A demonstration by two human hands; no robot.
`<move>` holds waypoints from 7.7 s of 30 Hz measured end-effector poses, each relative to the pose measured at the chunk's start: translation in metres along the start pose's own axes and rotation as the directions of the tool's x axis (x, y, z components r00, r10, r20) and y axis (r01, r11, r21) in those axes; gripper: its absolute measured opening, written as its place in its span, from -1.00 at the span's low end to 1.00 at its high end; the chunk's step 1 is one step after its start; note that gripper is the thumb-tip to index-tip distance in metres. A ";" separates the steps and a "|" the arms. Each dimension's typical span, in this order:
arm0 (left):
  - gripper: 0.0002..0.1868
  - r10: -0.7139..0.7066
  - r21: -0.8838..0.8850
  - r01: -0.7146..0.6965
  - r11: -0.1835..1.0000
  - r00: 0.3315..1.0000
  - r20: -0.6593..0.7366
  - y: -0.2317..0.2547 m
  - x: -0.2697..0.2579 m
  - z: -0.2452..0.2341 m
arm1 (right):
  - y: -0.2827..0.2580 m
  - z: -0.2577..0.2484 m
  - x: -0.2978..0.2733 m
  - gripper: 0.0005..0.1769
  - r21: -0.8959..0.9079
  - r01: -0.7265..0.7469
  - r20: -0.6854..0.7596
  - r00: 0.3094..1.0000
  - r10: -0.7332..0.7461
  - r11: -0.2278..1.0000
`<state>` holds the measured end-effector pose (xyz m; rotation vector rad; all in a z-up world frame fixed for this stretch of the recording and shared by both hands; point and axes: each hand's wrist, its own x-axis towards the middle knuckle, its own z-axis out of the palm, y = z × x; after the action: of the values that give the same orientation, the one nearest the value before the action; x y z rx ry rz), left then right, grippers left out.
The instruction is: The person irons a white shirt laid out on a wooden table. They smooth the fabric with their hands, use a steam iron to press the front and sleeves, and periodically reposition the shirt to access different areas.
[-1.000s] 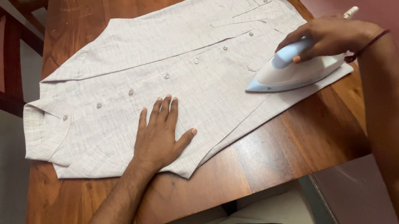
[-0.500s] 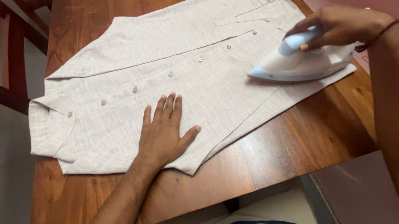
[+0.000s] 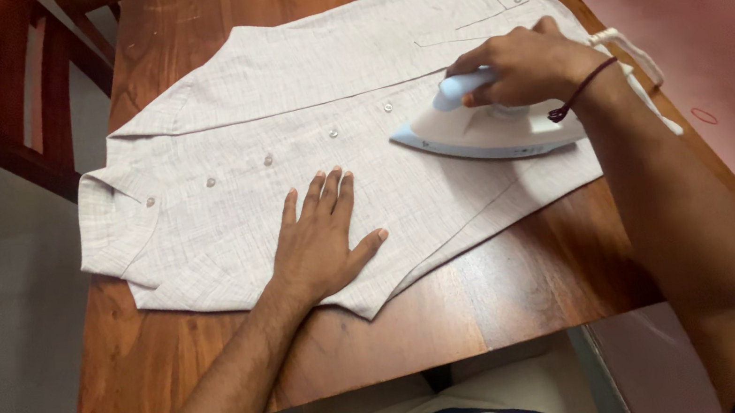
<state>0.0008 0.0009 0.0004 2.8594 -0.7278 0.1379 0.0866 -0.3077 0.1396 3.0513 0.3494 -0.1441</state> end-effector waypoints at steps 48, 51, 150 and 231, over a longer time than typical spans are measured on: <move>-0.43 -0.279 -0.299 0.174 0.938 0.892 -0.357 -0.072 -0.003 -0.040 | 0.101 0.032 -0.031 -0.37 0.169 -0.372 -0.115 0.912 0.393 0.913; -0.41 -0.336 -0.291 0.245 0.925 0.884 -0.325 -0.090 -0.005 -0.041 | 0.072 0.023 -0.040 -0.36 0.158 -0.354 -0.097 0.923 0.371 0.922; -0.41 -0.356 -0.141 0.327 0.934 0.879 -0.316 -0.164 -0.009 -0.018 | 0.006 0.039 -0.196 -0.59 0.756 0.535 -0.610 0.786 0.107 0.376; -0.36 -0.100 -0.048 0.093 0.995 0.979 -0.178 0.014 0.071 -0.033 | 0.116 0.109 0.037 -0.36 0.530 0.465 -0.473 0.856 -0.208 0.709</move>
<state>0.0544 -0.0375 0.0446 2.7912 -0.5489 0.3589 0.1399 -0.4204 0.0340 3.6212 1.1254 0.4247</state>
